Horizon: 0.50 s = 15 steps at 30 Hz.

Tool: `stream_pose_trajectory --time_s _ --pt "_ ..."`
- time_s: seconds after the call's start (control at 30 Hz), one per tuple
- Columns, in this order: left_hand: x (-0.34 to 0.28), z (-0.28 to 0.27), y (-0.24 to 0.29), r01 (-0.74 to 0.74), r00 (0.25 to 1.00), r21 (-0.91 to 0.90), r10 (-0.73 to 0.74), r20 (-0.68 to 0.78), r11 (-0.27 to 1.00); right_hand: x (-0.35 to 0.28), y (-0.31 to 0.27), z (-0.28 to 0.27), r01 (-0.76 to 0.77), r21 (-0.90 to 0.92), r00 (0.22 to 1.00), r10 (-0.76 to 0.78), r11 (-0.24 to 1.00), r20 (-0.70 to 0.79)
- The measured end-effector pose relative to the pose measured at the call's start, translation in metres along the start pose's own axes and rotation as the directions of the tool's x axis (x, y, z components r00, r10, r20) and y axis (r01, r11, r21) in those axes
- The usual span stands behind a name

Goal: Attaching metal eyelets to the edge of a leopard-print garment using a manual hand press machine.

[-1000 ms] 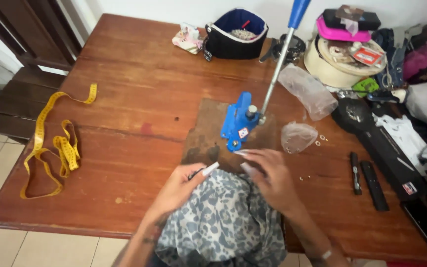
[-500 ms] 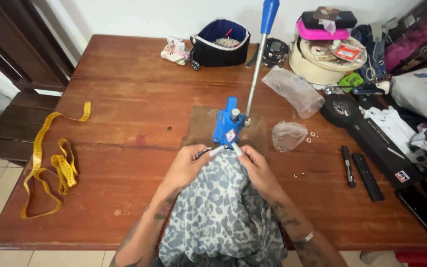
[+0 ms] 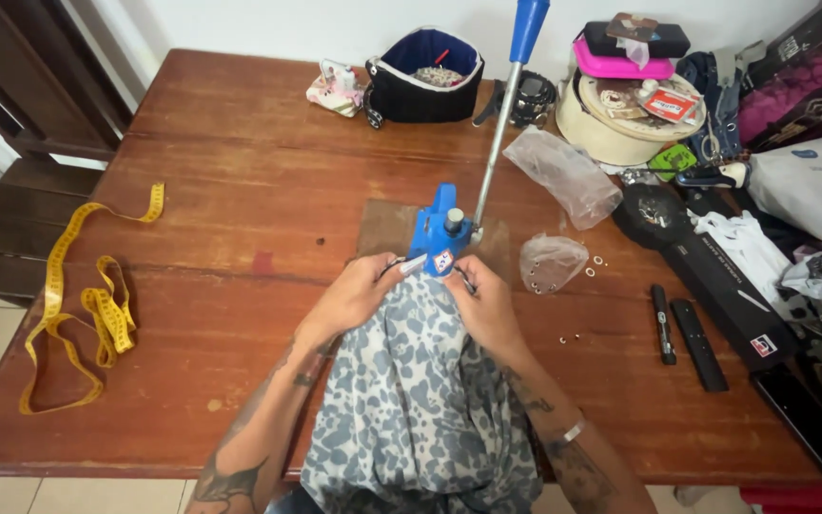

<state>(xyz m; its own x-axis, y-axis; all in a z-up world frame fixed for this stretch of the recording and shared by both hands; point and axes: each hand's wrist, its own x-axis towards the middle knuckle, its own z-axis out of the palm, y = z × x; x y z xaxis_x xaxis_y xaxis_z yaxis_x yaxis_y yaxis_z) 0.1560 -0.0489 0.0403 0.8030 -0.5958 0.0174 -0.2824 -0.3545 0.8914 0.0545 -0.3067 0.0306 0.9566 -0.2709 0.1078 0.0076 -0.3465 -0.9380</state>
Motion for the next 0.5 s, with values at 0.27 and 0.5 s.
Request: stream_pose_trajectory --time_s 0.27,0.5 --pt "-0.008 0.003 -0.003 0.014 0.999 -0.038 -0.013 0.031 0.999 0.003 0.005 0.005 0.041 -0.106 0.998 -0.046 0.993 -0.045" --pt "-0.008 0.008 -0.013 0.023 0.999 -0.062 -0.021 0.029 0.998 -0.003 0.015 0.005 0.033 -0.075 0.999 -0.035 0.997 -0.034"
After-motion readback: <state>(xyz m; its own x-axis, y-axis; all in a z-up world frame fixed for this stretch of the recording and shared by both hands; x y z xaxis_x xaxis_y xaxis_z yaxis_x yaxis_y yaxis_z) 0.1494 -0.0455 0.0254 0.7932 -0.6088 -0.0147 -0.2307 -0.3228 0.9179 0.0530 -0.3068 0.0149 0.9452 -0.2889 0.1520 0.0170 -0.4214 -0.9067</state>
